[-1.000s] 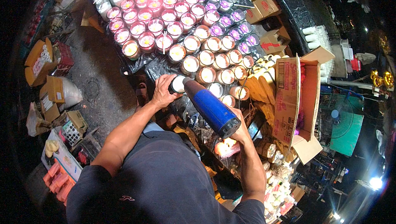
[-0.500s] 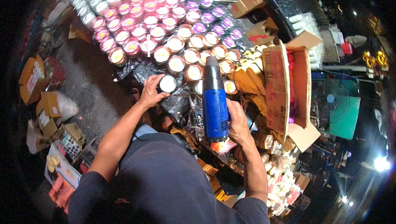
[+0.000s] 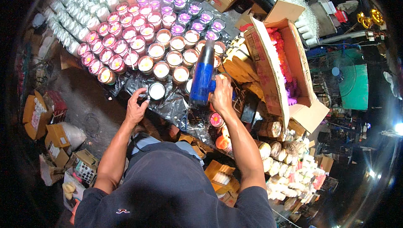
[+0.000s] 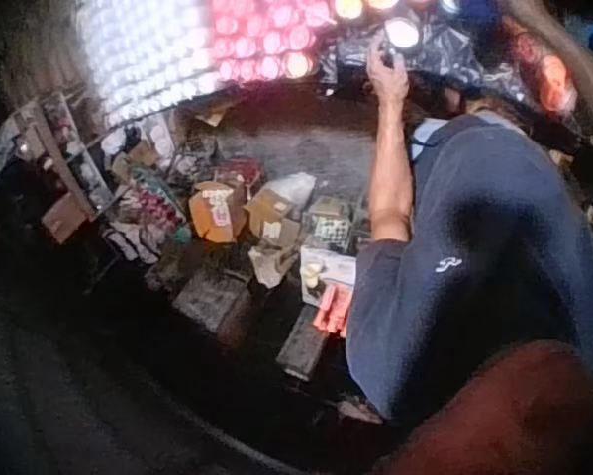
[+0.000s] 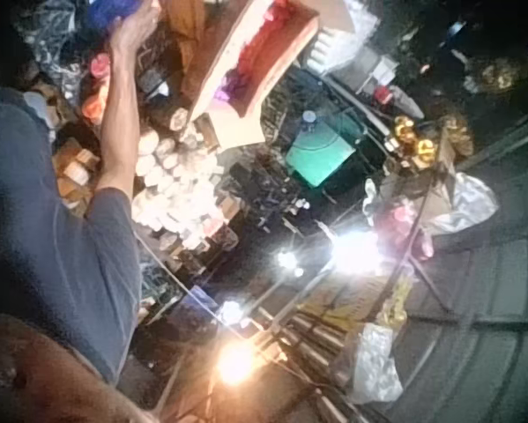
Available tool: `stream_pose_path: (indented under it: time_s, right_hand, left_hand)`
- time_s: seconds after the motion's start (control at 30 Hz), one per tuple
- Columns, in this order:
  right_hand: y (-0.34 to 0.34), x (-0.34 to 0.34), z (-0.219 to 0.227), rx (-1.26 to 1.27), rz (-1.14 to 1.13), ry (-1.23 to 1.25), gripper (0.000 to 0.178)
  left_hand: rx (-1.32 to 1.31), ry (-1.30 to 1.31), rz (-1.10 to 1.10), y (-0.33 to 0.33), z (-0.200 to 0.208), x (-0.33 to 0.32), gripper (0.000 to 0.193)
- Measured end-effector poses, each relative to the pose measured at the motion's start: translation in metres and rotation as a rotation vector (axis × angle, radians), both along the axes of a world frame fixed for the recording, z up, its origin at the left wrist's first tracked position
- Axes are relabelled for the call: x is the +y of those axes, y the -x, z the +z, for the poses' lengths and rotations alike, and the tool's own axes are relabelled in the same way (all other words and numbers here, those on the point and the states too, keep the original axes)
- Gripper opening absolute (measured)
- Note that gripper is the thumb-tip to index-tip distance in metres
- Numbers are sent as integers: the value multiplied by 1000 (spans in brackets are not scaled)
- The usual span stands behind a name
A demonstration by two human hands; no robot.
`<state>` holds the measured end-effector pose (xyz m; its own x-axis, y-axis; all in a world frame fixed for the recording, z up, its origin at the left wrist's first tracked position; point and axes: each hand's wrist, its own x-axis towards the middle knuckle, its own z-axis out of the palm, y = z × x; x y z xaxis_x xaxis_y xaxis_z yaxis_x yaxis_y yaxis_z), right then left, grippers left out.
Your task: The person uses a blue heat gun to warm the surface of small candles in metal tins, then places a small flower-shaped decoration into the center of each candle. The person repeats this process across multiple candles arranged on a table.
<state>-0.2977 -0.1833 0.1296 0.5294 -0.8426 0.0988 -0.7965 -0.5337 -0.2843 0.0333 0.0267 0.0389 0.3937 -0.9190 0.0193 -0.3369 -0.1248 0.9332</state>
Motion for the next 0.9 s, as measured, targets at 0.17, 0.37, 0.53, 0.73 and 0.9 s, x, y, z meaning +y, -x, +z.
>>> stream_pose_path:
  time_s: [0.17,0.37,0.53,0.73,0.9]
  right_hand:
    - [-39,-41,-26,102,-173,-123,66]
    - [-70,-43,-28,103,-277,-146,75]
    - [-65,-38,-30,56,-251,-125,92]
    - [-63,-30,-13,119,-167,-228,102]
    - [-59,-18,-4,55,-160,-148,98]
  left_hand:
    - [-15,69,61,2,16,-7,32]
    - [-259,146,32,2,28,-23,22]
    - [-486,37,-85,6,36,-38,24]
    - [-745,-14,-179,16,54,-54,26]
    - [-781,-42,-218,19,52,-58,24]
